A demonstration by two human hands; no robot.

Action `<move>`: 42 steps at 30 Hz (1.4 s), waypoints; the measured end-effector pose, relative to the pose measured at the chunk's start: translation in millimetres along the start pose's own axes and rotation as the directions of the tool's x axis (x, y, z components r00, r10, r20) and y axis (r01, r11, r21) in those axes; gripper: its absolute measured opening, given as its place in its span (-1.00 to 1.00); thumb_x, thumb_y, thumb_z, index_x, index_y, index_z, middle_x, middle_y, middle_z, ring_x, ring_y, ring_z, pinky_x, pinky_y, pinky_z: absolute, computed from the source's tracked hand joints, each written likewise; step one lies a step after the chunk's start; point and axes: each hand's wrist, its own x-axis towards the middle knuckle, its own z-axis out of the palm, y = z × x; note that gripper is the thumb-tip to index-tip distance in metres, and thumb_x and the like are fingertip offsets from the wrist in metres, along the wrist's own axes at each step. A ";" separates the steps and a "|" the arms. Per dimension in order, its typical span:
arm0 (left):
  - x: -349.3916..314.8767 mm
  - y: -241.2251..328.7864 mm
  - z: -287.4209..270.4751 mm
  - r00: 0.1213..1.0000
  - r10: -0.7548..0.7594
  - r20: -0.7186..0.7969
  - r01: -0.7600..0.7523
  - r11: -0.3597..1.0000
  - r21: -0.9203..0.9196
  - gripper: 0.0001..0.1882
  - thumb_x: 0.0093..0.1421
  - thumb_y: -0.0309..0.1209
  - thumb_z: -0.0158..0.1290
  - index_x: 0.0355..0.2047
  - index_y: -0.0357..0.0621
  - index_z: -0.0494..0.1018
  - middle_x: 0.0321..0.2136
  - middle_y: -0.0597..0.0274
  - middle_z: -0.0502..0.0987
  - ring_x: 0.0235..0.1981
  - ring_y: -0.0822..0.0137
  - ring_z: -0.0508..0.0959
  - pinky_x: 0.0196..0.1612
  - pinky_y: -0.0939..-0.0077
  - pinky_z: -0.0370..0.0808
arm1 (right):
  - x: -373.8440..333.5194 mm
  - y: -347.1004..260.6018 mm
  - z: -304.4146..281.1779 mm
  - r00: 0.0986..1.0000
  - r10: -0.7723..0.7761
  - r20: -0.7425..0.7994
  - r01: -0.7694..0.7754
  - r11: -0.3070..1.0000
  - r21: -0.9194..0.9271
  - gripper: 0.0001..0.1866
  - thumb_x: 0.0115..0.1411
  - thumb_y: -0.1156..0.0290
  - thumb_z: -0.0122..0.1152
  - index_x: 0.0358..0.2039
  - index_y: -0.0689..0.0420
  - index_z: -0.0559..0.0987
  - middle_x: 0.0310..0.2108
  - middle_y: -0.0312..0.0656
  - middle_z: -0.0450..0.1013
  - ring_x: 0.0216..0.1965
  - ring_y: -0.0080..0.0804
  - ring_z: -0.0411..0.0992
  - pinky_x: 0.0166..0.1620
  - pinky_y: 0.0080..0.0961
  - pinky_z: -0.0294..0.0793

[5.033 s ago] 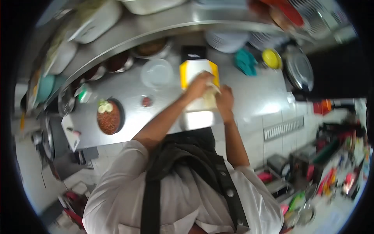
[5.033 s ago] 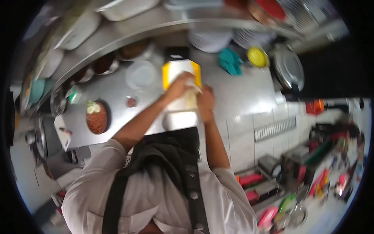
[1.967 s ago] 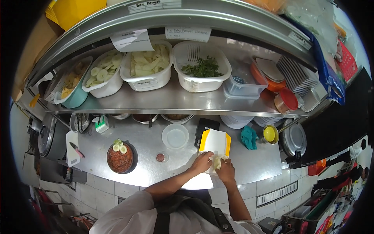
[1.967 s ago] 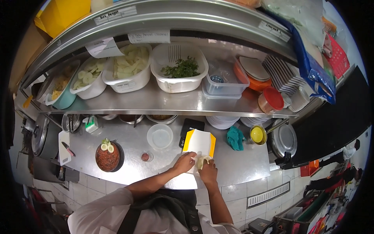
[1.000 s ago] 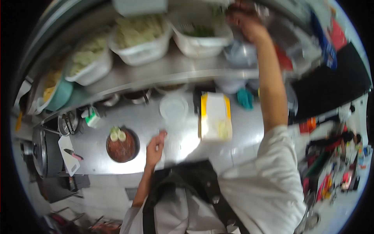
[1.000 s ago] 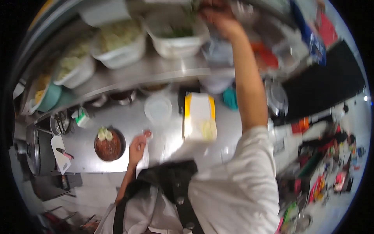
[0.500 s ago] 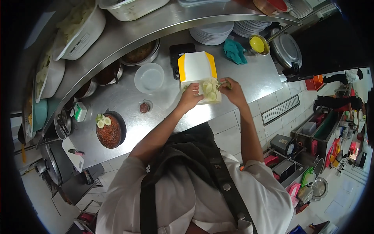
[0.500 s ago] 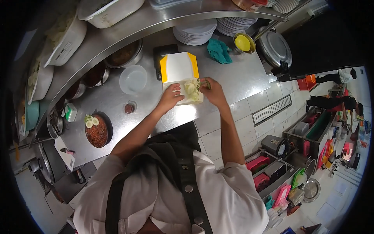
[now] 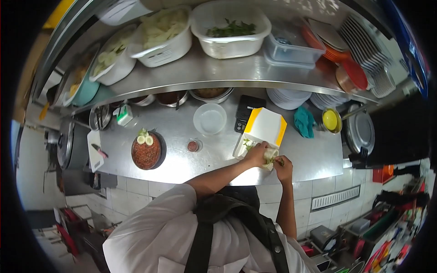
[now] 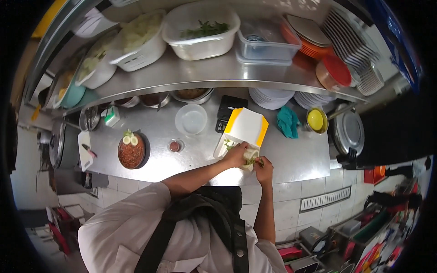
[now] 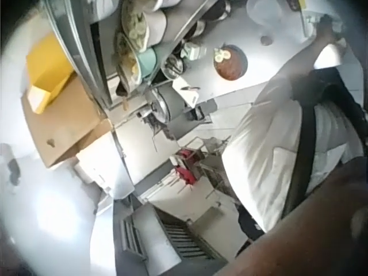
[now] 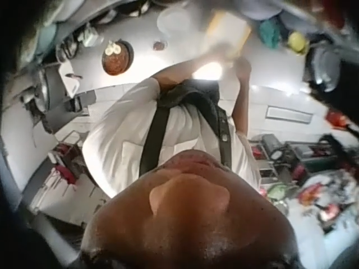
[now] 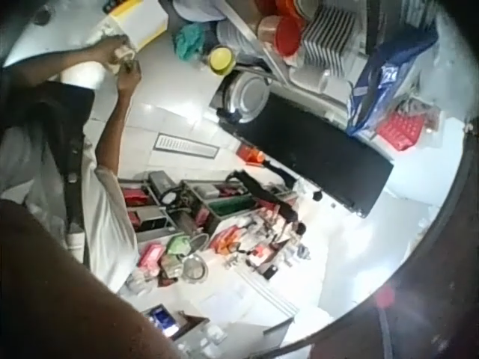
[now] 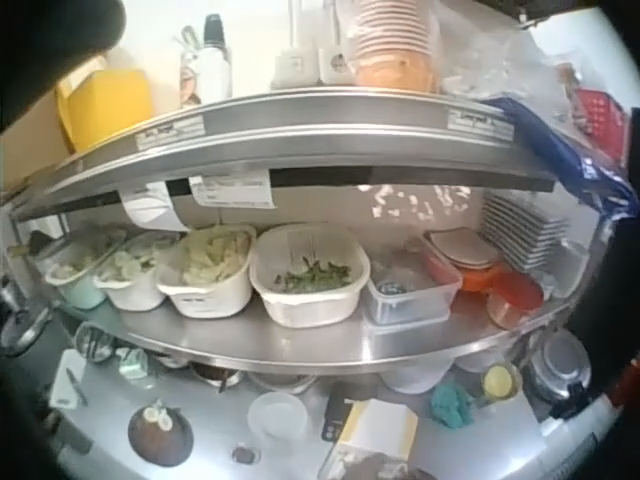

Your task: Assembling a meal box with rice, fried tofu, and vegetable garnish.

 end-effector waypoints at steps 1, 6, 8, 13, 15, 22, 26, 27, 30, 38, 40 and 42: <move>1.4 1.5 -2.1 1.000 0.015 -0.007 -0.015 1.000 0.024 -0.38 -0.18 -0.46 0.26 -0.12 -0.10 0.18 -0.32 -0.10 0.49 -0.20 -0.04 0.52 -0.17 0.15 0.45 | 1.5 1.7 -1.2 0.999 0.032 0.016 -0.033 0.998 0.053 -0.93 0.01 0.57 0.15 -0.45 0.26 0.47 -0.55 -0.28 0.44 -0.49 -0.59 0.39 -0.40 -0.61 0.38; 1.7 -1.3 -5.6 0.990 0.117 0.083 -0.108 0.989 -0.097 -0.35 -0.17 -0.50 0.26 -0.07 -0.07 0.19 -0.34 -0.08 0.51 -0.23 -0.08 0.53 -0.20 0.20 0.43 | 8.4 8.9 -2.5 0.997 0.039 0.061 -0.040 0.999 0.004 -0.91 -0.01 0.63 0.12 -0.43 0.25 0.47 -0.52 -0.31 0.42 -0.48 -0.64 0.34 -0.40 -0.69 0.34; 8.4 -2.0 -6.5 0.966 0.214 0.147 -0.180 0.960 -0.213 -0.38 -0.19 -0.53 0.24 -0.06 -0.06 0.27 -0.28 0.02 0.53 -0.19 -0.03 0.52 -0.17 0.27 0.44 | 14.3 8.5 -5.6 0.992 0.055 0.116 -0.067 0.993 0.100 -0.88 -0.02 0.64 0.10 -0.41 0.25 0.47 -0.51 -0.31 0.41 -0.48 -0.65 0.33 -0.39 -0.71 0.33; 5.5 -13.7 -16.2 0.992 -0.003 0.124 0.069 0.841 -0.536 -0.36 -0.15 -0.50 0.29 0.00 -0.13 0.34 -0.19 0.18 0.53 -0.18 0.28 0.54 -0.19 0.45 0.49 | 13.7 -10.8 -8.4 0.978 0.146 0.150 -0.196 0.887 0.418 -0.93 0.11 0.61 0.07 -0.35 0.26 0.43 -0.50 -0.30 0.42 -0.47 -0.57 0.40 -0.34 -0.66 0.42; -11.0 13.2 -60.7 0.954 -0.159 0.254 0.299 0.549 -0.781 -0.36 -0.11 -0.53 0.29 0.03 -0.14 0.33 -0.19 0.26 0.51 -0.21 0.40 0.53 -0.32 0.57 0.51 | 15.4 -25.8 -12.1 0.983 0.146 0.114 -0.181 0.882 0.434 -0.91 0.12 0.60 0.08 -0.33 0.26 0.44 -0.49 -0.29 0.43 -0.47 -0.56 0.41 -0.32 -0.66 0.42; -30.0 -44.5 -170.6 0.905 -0.422 -0.048 0.126 0.377 -0.918 -0.47 0.00 -0.58 0.22 0.00 -0.19 0.31 -0.12 0.15 0.49 -0.11 0.22 0.54 -0.12 0.39 0.55 | 63.9 -84.5 69.8 0.947 -0.096 0.307 -0.023 0.932 0.362 -0.83 0.08 0.59 0.13 -0.27 0.26 0.48 -0.48 -0.27 0.42 -0.45 -0.57 0.43 -0.38 -0.65 0.46; -24.5 -81.6 -204.6 0.916 -0.391 -0.092 0.056 0.350 -0.935 -0.41 -0.03 -0.62 0.21 0.03 -0.16 0.26 -0.13 0.16 0.47 -0.11 0.24 0.53 -0.21 0.40 0.55 | 81.5 -107.7 128.6 0.937 -0.066 0.343 -0.065 0.932 0.357 -0.84 0.09 0.61 0.09 -0.27 0.25 0.48 -0.49 -0.29 0.42 -0.49 -0.57 0.44 -0.42 -0.68 0.41; -26.1 -86.8 -208.9 0.915 -0.392 -0.093 0.040 0.318 -0.947 -0.43 -0.02 -0.61 0.22 0.01 -0.17 0.28 -0.15 0.17 0.48 -0.11 0.25 0.53 -0.18 0.42 0.53 | 83.3 -111.9 138.1 0.940 -0.048 0.337 -0.083 0.927 0.365 -0.84 0.10 0.60 0.08 -0.27 0.25 0.48 -0.49 -0.29 0.42 -0.50 -0.57 0.44 -0.42 -0.68 0.41; -31.6 -56.4 -226.8 0.907 -0.409 -0.102 0.011 0.264 -0.965 -0.47 0.00 -0.61 0.21 0.00 -0.17 0.29 -0.16 0.18 0.48 -0.11 0.25 0.53 -0.13 0.41 0.52 | 89.4 -131.1 146.2 0.939 -0.039 0.342 -0.093 0.928 0.362 -0.80 0.12 0.61 0.03 -0.21 0.24 0.46 -0.48 -0.30 0.42 -0.49 -0.56 0.44 -0.40 -0.68 0.43; -69.6 -29.1 -263.0 0.952 -0.275 -0.132 -0.100 0.127 -0.987 -0.54 0.03 -0.58 0.20 -0.05 -0.29 0.32 -0.19 0.09 0.51 -0.19 0.24 0.57 -0.21 0.39 0.58 | 93.4 -134.5 204.9 0.809 0.085 0.581 -0.392 0.815 0.427 -0.50 -0.05 0.74 0.00 -0.01 0.25 0.42 -0.30 -0.21 0.46 -0.37 -0.47 0.48 -0.29 -0.63 0.49; -83.4 -30.3 -275.1 0.940 -0.310 -0.141 -0.106 0.127 -0.986 -0.54 0.03 -0.58 0.20 -0.04 -0.26 0.32 -0.19 0.13 0.50 -0.17 0.24 0.56 -0.19 0.40 0.56 | 91.0 -137.2 218.6 0.860 -0.002 0.510 -0.110 0.976 0.190 -0.61 -0.03 0.66 0.05 -0.11 0.27 0.51 -0.36 -0.24 0.48 -0.38 -0.51 0.48 -0.28 -0.62 0.47; -104.1 -42.0 -288.6 0.873 -0.404 -0.272 -0.225 0.161 -0.961 -0.52 0.03 -0.59 0.19 -0.02 -0.23 0.31 -0.17 0.16 0.49 -0.13 0.27 0.54 -0.18 0.42 0.54 | 92.6 -150.4 224.5 0.872 0.016 0.490 -0.159 0.955 0.251 -0.68 0.00 0.56 0.12 -0.18 0.24 0.56 -0.39 -0.15 0.52 -0.38 -0.38 0.51 -0.25 -0.53 0.48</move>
